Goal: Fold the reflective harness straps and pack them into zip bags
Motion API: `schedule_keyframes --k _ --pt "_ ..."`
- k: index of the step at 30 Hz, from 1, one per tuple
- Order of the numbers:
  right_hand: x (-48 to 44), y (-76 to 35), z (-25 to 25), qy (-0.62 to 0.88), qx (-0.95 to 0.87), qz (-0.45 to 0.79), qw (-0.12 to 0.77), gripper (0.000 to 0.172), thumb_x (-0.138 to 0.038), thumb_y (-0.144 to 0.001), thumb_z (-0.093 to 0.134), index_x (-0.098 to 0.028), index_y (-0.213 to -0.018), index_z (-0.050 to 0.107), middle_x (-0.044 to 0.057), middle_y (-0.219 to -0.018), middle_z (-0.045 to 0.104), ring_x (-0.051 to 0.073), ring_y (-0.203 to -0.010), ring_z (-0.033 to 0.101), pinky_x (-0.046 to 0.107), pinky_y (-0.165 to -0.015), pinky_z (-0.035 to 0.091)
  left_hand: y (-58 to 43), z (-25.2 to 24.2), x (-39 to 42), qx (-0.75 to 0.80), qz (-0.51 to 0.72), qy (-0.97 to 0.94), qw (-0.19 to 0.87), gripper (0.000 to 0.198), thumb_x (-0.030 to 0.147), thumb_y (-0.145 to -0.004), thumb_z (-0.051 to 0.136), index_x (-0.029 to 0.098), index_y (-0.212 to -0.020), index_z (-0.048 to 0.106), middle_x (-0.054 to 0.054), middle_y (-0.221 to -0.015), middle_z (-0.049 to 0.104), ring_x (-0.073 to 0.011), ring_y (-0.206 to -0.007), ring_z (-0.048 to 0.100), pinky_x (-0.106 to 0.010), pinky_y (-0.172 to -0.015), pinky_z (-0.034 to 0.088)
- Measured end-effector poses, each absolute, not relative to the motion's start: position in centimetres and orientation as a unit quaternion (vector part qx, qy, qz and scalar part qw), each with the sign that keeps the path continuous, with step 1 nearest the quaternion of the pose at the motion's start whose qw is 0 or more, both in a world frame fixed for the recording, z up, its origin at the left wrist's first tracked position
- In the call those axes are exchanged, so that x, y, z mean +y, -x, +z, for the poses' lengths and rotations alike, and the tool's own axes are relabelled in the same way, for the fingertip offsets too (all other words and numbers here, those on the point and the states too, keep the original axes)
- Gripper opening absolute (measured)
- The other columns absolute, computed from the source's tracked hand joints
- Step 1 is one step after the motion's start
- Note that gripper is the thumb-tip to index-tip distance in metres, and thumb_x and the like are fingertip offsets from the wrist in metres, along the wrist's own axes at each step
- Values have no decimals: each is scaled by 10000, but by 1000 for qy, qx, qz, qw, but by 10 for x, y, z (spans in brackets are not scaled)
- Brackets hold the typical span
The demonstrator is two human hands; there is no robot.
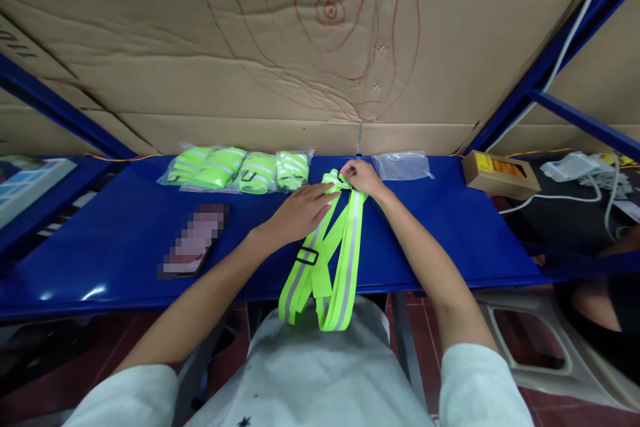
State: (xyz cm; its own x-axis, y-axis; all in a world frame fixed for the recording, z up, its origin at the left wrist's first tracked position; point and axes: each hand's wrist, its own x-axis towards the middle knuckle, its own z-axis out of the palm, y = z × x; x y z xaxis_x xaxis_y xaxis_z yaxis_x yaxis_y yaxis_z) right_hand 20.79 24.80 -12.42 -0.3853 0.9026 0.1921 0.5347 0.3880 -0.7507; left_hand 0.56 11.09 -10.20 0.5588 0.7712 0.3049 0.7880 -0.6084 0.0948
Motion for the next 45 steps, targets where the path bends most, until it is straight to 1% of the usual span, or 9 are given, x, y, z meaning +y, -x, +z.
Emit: schedule_keyframes --k 5,13,18,23,26,30,35,39,45 --pt "237 -207 -121 436 -789 288 325 324 -39 -747 494 -175 -1018 607 55 -955 686 175 -839 674 335 -836 556 -10 -111 149 -418 -205 885 22 470 269 -1086 308 131 -1500 485 -164 -1553 522 -267 -1450 497 -454 -1164 449" --pt "111 -234 -114 345 -859 180 333 528 29 -806 394 -199 -1251 565 146 -1336 591 263 -1298 546 500 -1102 441 -14 -134 175 -393 -176 902 14 428 257 -1084 325 170 -1422 573 -120 -1451 628 -260 -1344 594 -421 -1095 479" --pt "-26 -262 -156 206 -901 90 372 424 7 -858 453 -198 -1189 622 98 -1028 683 229 -977 650 399 -844 545 -11 -143 181 -420 -179 889 14 417 271 -1076 381 179 -1439 567 -113 -1527 561 -268 -1425 516 -441 -1164 427" --pt "-84 -262 -211 458 -760 279 366 160 -203 -952 573 -227 -1077 670 72 -950 708 224 -911 699 352 -775 596 -24 -147 200 -450 -187 873 16 388 214 -1035 459 145 -1389 603 -149 -1485 583 -302 -1403 531 -455 -1148 445" --pt "-90 -250 -225 517 -679 410 321 372 -445 -925 668 -210 -1212 697 132 -1161 747 312 -1145 700 475 -966 591 -28 -149 204 -460 -194 866 20 367 213 -1029 475 148 -1358 624 -157 -1473 588 -308 -1374 556 -463 -1131 460" --pt "-92 -245 -212 525 -611 496 324 448 -539 -947 628 -180 -1205 702 145 -1158 763 305 -1094 731 482 -982 590 -23 -151 202 -461 -204 863 17 361 214 -1019 503 180 -1356 628 -132 -1468 598 -286 -1349 574 -444 -1118 474" --pt "-87 -264 -196 582 -705 203 352 444 -452 -854 762 -228 -1212 624 119 -1076 714 291 -946 718 418 -741 629 -18 -152 201 -462 -217 860 4 362 219 -1007 520 193 -1347 640 -128 -1452 610 -281 -1336 582 -450 -1112 479" --pt "-73 -271 -190 494 -764 6 415 610 -340 -874 736 -302 -1439 510 186 -1318 596 383 -1199 629 595 -867 609 -19 -151 201 -464 -222 857 -3 370 216 -1002 518 188 -1350 641 -129 -1452 611 -287 -1331 584 -456 -1105 481" --pt "-54 -270 -139 348 -858 155 346 456 -73 -919 595 -338 -1290 615 72 -1213 692 298 -1262 644 588 -1096 541 -19 -150 199 -466 -227 855 -12 377 216 -1003 514 188 -1358 638 -125 -1456 613 -286 -1362 560 -464 -1109 477"
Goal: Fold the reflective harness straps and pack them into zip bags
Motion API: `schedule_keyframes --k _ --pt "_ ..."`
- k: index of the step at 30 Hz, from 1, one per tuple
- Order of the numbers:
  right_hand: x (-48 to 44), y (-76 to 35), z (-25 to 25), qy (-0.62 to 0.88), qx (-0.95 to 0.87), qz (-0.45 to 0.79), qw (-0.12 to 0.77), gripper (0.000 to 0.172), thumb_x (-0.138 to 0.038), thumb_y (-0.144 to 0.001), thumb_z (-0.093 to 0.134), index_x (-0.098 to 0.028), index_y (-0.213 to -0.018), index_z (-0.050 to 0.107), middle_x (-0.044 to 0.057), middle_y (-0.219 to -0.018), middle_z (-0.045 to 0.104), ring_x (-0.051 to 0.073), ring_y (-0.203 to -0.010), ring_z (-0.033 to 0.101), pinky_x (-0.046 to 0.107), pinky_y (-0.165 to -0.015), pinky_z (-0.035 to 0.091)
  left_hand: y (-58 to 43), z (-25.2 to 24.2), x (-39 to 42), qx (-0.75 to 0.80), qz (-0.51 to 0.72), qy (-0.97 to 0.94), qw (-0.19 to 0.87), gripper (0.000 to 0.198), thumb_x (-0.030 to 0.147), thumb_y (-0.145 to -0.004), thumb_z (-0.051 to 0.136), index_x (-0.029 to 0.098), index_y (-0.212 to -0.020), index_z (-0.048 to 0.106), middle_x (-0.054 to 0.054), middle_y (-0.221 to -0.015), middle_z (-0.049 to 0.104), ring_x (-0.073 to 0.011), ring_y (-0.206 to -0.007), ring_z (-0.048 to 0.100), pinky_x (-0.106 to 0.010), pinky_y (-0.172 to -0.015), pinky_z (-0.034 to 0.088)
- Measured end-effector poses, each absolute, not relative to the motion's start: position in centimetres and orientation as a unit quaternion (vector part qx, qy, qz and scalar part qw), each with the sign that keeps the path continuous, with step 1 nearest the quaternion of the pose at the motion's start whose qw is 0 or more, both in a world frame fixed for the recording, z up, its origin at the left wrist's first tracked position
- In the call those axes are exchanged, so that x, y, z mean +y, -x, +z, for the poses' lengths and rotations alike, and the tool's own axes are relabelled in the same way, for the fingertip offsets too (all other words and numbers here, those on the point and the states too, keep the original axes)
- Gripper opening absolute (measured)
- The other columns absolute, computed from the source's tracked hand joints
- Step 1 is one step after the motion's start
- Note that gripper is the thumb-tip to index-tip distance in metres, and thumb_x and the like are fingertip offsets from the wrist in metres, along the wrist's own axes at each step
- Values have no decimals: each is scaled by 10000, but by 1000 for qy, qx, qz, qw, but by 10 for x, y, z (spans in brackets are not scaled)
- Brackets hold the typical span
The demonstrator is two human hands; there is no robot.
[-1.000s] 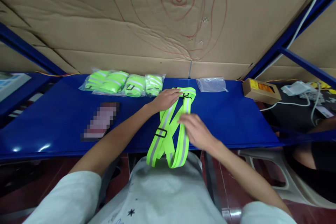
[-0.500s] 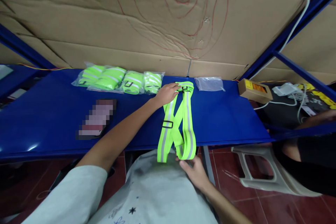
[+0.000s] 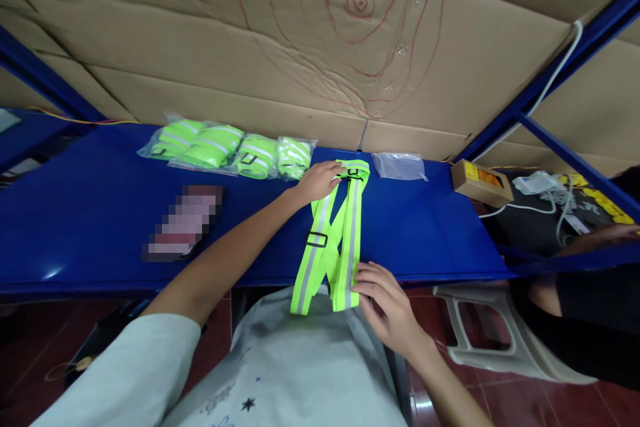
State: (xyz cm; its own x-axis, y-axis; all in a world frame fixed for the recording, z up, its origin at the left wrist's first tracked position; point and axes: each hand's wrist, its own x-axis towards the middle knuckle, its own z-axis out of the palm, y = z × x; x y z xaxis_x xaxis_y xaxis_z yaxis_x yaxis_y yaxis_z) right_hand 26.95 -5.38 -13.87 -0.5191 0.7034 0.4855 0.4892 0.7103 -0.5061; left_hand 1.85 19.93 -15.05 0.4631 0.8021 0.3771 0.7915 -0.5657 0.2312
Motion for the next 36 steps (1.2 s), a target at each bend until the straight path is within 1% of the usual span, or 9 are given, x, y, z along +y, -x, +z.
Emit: schedule_keyframes --k 7,11,14,18,21,23,30,33,36 --pt "-51 -269 -122 311 -917 188 164 657 39 -877 387 -246 -1458 502 94 -1425 624 221 -1417 541 530 -1231 448 -18 -150 198 471 227 -852 23 388 213 -1006 501 190 -1372 628 -118 -1482 595 -283 -1378 547 -463 -1128 462" --pt "-63 -260 -141 330 -927 113 138 529 -152 -936 571 -209 -1458 504 162 -1474 581 317 -1459 492 652 -1211 404 -18 -150 198 472 231 -850 29 389 205 -1001 508 198 -1369 635 -116 -1480 596 -282 -1390 538 -465 -1140 456" --pt "-66 -253 -147 306 -928 71 200 416 -217 -959 614 -255 -1372 575 133 -1286 703 333 -1326 613 657 -1136 464 -18 -150 198 473 232 -850 30 387 197 -1000 509 197 -1366 638 -119 -1484 593 -286 -1392 539 -471 -1142 456" --pt "-37 -251 -123 313 -881 184 304 335 -164 -1003 513 -293 -1302 589 61 -1152 745 229 -1073 722 413 -940 594 -18 -149 198 469 229 -852 30 384 193 -996 522 203 -1360 642 -109 -1473 606 -277 -1392 543 -462 -1146 461" --pt "22 -252 -91 397 -812 255 343 329 -289 -1016 555 -282 -1344 531 64 -1078 703 196 -897 704 302 -734 585 -18 -148 197 470 231 -851 27 395 181 -989 523 203 -1365 639 -121 -1473 604 -278 -1387 550 -473 -1150 461" --pt "78 -250 -76 384 -816 327 283 422 -344 -1022 534 -263 -1423 429 0 -861 624 150 -657 596 262 -586 510 -17 -148 198 468 232 -852 26 399 184 -988 524 201 -1370 637 -130 -1468 607 -280 -1384 555 -479 -1146 467" --pt "244 -239 -88 429 -833 271 220 391 -303 -864 652 -172 -1213 534 -15 -814 593 155 -696 544 304 -705 512 -15 -146 200 468 225 -854 26 440 241 -1033 466 184 -1463 538 -115 -1462 619 -254 -1371 572 -421 -1139 469" --pt "262 -236 -101 446 -830 228 245 444 -279 -810 702 -178 -1209 536 44 -990 653 169 -788 586 346 -796 530 -14 -144 198 468 223 -855 26 521 257 -1077 335 191 -1593 350 -126 -1419 645 -241 -1270 640 -407 -1064 510" --pt "258 -234 -106 452 -830 182 272 434 -279 -805 726 -180 -1192 557 112 -1165 644 215 -949 623 401 -901 534 -15 -142 194 456 208 -865 21 551 202 -1062 327 292 -1605 344 -94 -1447 621 -254 -1306 609 -424 -1063 498"
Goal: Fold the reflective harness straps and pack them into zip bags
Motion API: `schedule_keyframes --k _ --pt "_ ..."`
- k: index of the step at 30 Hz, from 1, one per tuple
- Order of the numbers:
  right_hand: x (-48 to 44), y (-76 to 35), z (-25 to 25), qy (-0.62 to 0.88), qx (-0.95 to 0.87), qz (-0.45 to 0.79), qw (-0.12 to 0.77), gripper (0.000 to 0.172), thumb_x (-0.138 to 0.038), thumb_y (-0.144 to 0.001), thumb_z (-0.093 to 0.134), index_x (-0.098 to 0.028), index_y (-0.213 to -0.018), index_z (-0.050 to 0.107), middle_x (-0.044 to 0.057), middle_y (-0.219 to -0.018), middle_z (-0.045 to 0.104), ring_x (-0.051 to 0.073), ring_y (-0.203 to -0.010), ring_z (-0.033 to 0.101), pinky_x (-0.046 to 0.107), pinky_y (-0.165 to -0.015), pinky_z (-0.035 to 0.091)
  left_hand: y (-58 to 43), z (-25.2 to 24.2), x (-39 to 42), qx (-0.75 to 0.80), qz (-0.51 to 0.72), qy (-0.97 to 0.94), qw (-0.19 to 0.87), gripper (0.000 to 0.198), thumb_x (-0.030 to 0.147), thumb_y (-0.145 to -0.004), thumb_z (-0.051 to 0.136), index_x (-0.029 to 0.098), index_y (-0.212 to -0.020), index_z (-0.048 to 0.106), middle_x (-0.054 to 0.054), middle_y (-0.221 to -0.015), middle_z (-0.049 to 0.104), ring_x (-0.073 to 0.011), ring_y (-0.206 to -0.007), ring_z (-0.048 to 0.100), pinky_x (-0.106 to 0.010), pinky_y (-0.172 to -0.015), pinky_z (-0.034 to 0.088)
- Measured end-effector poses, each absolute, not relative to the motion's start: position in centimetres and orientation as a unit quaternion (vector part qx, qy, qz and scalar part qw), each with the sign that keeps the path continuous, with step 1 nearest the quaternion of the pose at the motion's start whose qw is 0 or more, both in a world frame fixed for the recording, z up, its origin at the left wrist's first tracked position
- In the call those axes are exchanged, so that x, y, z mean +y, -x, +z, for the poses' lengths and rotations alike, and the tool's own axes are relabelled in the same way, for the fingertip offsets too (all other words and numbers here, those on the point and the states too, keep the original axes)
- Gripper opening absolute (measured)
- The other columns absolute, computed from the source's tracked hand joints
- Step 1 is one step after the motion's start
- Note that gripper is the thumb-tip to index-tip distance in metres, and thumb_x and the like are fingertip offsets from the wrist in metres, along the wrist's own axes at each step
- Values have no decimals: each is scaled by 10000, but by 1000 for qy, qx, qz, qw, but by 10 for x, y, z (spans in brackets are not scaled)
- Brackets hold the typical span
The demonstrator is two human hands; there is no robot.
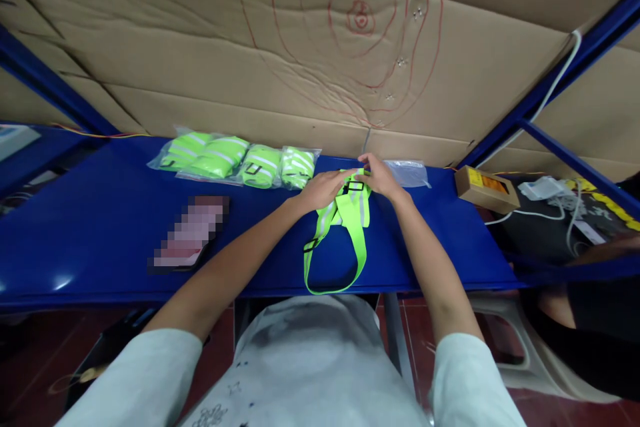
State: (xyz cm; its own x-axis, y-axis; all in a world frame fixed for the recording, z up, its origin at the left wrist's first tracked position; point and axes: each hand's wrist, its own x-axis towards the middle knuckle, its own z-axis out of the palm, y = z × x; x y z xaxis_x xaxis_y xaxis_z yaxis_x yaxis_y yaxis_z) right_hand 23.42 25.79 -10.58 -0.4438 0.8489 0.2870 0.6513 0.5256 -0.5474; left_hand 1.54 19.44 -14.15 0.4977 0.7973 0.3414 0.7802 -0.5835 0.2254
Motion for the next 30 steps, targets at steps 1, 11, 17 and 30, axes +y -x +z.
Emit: schedule_keyframes --k 1,11,17,30 --pt "252 -234 -105 450 -832 166 278 408 -269 -817 715 -177 -1187 569 131 -1199 635 236 -1004 626 427 -941 526 -16 -141 193 452 202 -869 17 559 183 -1047 349 321 -1588 381 -89 -1470 599 -267 -1337 582 -440 -1072 488" --pt "93 -256 -111 307 -939 28 151 790 83 -773 386 -224 -1497 471 136 -1541 489 313 -1415 473 534 -1126 429 -23 -145 193 459 185 -869 -4 546 158 -1000 409 292 -1526 474 -124 -1467 570 -317 -1333 554 -474 -1047 485" --pt "89 -255 -127 315 -934 72 150 745 41 -846 403 -235 -1539 420 146 -1602 420 311 -1480 416 568 -1158 425 -23 -139 189 460 178 -870 -28 712 54 -980 333 280 -1645 219 -147 -1372 638 -276 -1196 659 -422 -986 516" --pt "1 -234 -113 216 -971 14 104 485 -155 -961 540 -200 -1444 529 158 -1542 498 308 -1379 505 519 -1120 456 -27 -140 191 455 126 -880 -43 724 44 -970 363 439 -1576 389 -142 -1466 522 -320 -1375 515 -481 -1015 482"
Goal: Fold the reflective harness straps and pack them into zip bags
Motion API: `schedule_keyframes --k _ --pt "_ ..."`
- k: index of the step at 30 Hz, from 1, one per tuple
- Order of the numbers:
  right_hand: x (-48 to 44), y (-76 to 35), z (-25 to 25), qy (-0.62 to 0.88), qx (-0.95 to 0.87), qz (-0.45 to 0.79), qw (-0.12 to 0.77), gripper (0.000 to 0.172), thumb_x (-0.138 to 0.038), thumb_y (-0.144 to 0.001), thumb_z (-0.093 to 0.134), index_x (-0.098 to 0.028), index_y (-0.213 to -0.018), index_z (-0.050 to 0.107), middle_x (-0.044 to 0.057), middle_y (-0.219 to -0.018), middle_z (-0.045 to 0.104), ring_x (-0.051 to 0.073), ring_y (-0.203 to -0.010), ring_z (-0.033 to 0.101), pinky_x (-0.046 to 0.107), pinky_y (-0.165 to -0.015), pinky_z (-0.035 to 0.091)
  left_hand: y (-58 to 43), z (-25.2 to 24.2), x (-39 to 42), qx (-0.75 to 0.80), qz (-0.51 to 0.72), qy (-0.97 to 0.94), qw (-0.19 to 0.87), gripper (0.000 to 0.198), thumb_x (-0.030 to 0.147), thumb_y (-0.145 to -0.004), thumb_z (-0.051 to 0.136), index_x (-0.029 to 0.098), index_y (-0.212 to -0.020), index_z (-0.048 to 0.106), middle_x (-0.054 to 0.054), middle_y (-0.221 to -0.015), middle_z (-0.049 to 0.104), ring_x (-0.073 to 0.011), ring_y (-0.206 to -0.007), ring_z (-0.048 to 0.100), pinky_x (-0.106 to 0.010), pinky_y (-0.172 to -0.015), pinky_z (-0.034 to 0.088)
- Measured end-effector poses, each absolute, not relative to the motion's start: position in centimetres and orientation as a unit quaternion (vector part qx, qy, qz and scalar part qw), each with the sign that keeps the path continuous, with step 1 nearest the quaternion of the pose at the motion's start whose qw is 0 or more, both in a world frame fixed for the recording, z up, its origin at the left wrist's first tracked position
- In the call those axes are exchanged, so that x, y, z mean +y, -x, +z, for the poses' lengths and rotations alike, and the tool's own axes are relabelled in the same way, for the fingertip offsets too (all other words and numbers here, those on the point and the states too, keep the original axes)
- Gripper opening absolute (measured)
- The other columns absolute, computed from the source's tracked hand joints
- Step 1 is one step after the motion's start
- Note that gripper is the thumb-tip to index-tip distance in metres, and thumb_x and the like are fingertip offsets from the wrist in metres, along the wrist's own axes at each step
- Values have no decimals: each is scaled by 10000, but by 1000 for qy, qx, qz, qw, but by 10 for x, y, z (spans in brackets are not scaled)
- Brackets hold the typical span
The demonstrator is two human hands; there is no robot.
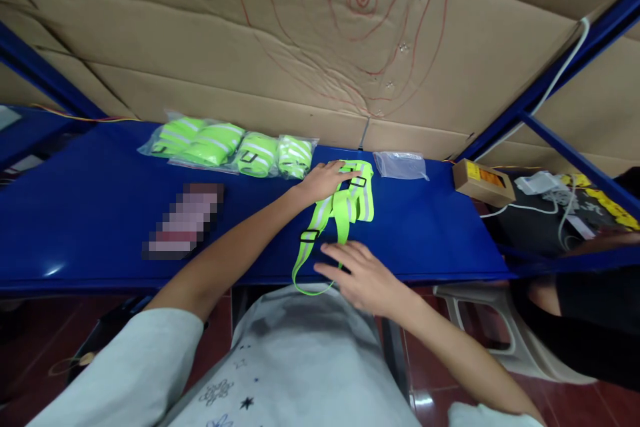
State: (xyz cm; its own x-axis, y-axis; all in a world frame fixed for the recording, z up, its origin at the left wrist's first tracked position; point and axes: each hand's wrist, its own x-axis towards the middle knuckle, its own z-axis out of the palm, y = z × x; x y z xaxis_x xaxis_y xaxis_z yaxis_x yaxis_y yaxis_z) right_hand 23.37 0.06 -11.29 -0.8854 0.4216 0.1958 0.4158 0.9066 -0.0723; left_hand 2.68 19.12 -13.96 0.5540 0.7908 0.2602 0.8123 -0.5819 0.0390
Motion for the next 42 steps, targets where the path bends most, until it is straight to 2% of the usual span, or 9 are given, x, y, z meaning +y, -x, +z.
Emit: schedule_keyframes --k 4,7,11,17,21,23,31,36,42 --pt "-22 -216 -116 199 -972 53 112 218 -225 -1018 524 -162 -1202 622 132 -1217 689 257 -1115 641 468 -1045 520 -27 -137 189 -463 -123 877 37 736 26 -954 354 412 -1580 400 -158 -1475 514 -336 -1386 498 -503 -1014 476" --pt "-36 -213 -99 212 -955 166 125 73 -208 -1002 551 -172 -1053 590 77 -950 685 214 -919 649 398 -912 574 -27 -136 188 -467 -122 875 31 739 20 -945 352 402 -1574 417 -164 -1489 504 -336 -1392 492 -504 -1013 474" --pt "-52 -226 -61 230 -907 322 141 242 -193 -973 624 -213 -1202 548 85 -1153 671 194 -1133 642 323 -992 566 -27 -134 187 -474 -125 871 16 716 41 -955 357 426 -1552 448 -147 -1478 512 -329 -1363 510 -490 -1007 474" --pt "-14 -240 -44 330 -831 267 358 546 -208 -913 724 -336 -1414 550 98 -1444 521 242 -1276 604 344 -964 606 -26 -134 189 -477 -122 871 1 677 66 -959 397 429 -1523 489 -125 -1474 520 -318 -1349 515 -471 -1019 463" --pt "64 -234 -40 406 -761 172 476 425 -382 -871 774 -309 -1270 648 90 -1344 604 282 -1191 643 371 -835 629 -22 -135 189 -470 -121 874 -1 522 170 -969 498 335 -1456 582 -128 -1519 493 -331 -1355 499 -471 -1045 448" --pt "106 -228 -40 429 -739 187 486 479 -467 -841 780 -288 -1263 640 88 -1302 628 245 -1021 694 367 -772 620 -21 -135 188 -468 -122 875 1 457 206 -982 496 275 -1417 618 -140 -1511 504 -333 -1344 503 -471 -1049 444" --pt "197 -195 -84 464 -727 225 454 390 -578 -874 656 -216 -795 533 110 -1256 687 228 -1098 670 380 -948 522 -27 -135 188 -480 -130 868 -11 435 138 -1000 406 116 -1380 619 -213 -1501 501 -350 -1376 469 -493 -1073 421" --pt "212 -180 -114 543 -710 136 428 275 -491 -960 526 -237 -880 456 86 -957 668 231 -909 637 390 -875 493 -29 -139 190 -491 -146 858 -37 431 146 -1000 412 107 -1379 614 -224 -1466 526 -356 -1388 464 -520 -1099 408" --pt "214 -182 -125 567 -728 77 379 231 -395 -952 548 -211 -1081 495 136 -1126 642 263 -976 598 408 -895 464 -22 -143 195 -480 -179 854 -90 377 146 -960 477 187 -1248 718 -143 -1524 522 -326 -1406 488 -504 -1147 408"
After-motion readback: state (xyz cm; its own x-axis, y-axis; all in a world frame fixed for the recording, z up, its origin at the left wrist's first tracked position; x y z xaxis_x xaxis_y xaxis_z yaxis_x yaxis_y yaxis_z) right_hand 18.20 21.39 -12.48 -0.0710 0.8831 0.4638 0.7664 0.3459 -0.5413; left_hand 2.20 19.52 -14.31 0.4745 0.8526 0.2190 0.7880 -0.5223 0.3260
